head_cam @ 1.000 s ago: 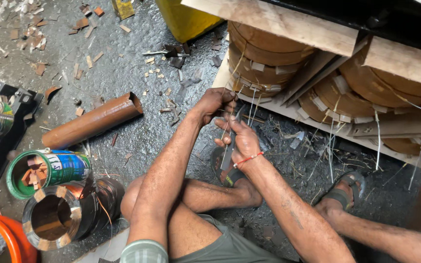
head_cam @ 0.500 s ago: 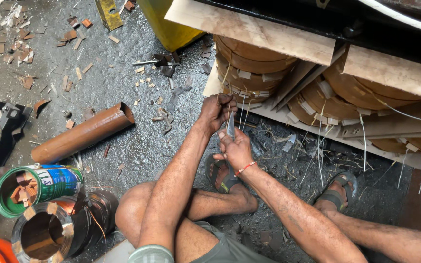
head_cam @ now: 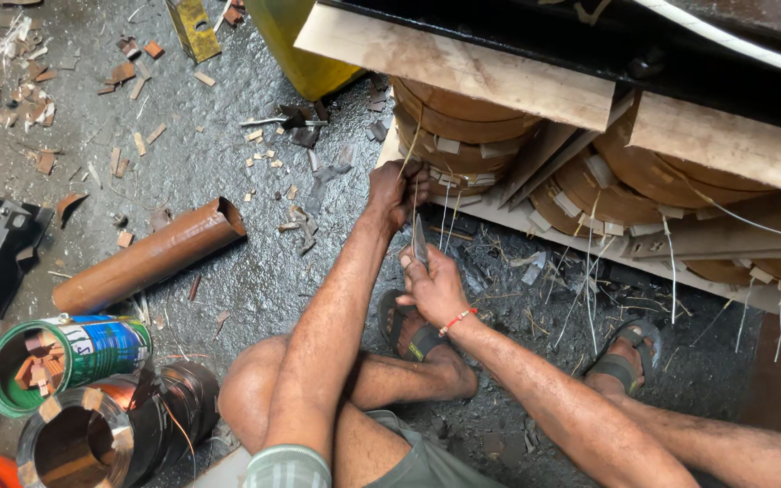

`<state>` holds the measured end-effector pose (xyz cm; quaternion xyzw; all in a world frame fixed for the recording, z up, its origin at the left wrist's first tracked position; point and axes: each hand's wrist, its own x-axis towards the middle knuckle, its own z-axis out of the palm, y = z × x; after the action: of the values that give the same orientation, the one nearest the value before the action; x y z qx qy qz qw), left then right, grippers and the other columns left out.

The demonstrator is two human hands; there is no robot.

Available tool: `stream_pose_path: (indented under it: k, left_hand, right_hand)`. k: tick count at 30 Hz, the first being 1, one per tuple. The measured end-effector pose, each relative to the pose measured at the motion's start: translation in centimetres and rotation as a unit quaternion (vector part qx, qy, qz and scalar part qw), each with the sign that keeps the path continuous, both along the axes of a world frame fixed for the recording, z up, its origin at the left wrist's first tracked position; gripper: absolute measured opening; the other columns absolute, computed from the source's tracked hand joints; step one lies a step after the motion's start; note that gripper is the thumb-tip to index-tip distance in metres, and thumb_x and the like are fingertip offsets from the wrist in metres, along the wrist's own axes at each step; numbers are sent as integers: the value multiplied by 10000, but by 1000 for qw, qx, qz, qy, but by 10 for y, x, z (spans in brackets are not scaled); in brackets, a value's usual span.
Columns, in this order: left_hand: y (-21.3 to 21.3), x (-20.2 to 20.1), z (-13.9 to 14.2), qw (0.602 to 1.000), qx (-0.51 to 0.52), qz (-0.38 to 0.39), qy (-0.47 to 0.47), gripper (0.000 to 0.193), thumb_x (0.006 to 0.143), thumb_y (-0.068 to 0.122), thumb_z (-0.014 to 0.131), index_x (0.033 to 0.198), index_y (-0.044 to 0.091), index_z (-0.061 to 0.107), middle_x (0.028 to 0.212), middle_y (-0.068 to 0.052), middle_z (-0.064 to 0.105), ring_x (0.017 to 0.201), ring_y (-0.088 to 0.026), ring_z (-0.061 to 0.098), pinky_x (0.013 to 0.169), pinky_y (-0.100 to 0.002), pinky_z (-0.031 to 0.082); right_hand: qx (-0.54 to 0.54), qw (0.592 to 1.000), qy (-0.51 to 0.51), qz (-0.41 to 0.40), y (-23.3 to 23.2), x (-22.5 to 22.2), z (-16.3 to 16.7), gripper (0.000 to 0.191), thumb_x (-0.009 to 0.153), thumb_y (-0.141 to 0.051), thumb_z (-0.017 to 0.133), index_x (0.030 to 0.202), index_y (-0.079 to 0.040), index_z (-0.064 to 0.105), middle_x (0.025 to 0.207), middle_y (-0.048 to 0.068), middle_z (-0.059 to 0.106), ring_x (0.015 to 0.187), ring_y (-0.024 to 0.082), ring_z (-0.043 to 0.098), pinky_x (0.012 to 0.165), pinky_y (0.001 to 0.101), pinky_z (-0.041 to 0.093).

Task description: The person sits on the floor and uses a knife to cut and trim thin wooden strips attached to a curved wooden structure. They repeatedly pull, cut, and adjust the strips with both hands.

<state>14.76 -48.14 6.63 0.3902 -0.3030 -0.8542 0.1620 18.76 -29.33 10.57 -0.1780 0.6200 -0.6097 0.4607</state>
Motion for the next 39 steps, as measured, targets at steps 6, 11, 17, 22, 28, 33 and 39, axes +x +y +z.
stream_pose_path:
  k: [6,11,17,22,28,33,39]
  left_hand:
    - [4,31,-1,991,-122,-21,-46,140,966,131,684,981,-8,692,694,-32,634,508,-99,516,423,-240,390]
    - [6,44,0,995,-94,-21,37,243,988,85,590,1176,-21,703,686,-18,576,501,-82,438,421,-234,355]
    - [8,48,-4,995,8,-25,99,278,1017,75,515,1244,18,663,635,19,409,495,-93,352,424,-258,320]
    - [12,46,-3,984,31,-22,175,127,1062,67,462,1087,34,582,670,17,377,532,-108,344,448,-276,315]
    - [19,49,-3,999,-34,-18,28,199,1036,121,501,1093,14,659,623,37,397,462,-83,310,400,-246,272]
    - [25,62,-3,992,-123,-7,-21,200,962,45,568,1077,17,730,609,15,490,480,-86,404,421,-256,315]
    - [44,101,24,984,-161,-42,-60,152,961,139,644,945,31,748,564,49,429,417,-61,325,376,-251,247]
  right_hand:
    - [198,932,298,67,5,-67,27,250,1071,-264,455,1181,-41,429,812,201,678,672,379,722,574,464,569]
    - [98,801,583,96,-29,-96,13,152,980,-158,589,1085,-52,557,947,233,700,880,473,675,765,600,512]
    - [158,723,662,117,-56,-101,6,354,827,-134,626,1178,-103,658,988,178,732,853,437,692,731,563,532]
    - [144,700,685,146,-55,-96,2,386,790,-127,613,1166,-65,678,1055,173,735,855,421,704,757,543,548]
    - [242,692,665,142,-55,-105,-4,274,899,-171,595,1145,-119,705,1042,182,743,938,394,722,807,530,561]
    - [285,711,598,235,-54,-103,-5,302,932,-232,561,1162,-113,717,1103,167,756,1019,361,733,881,508,569]
    - [131,699,660,241,-53,-100,-3,399,776,-203,615,1160,-114,671,1119,164,720,1012,386,691,804,523,543]
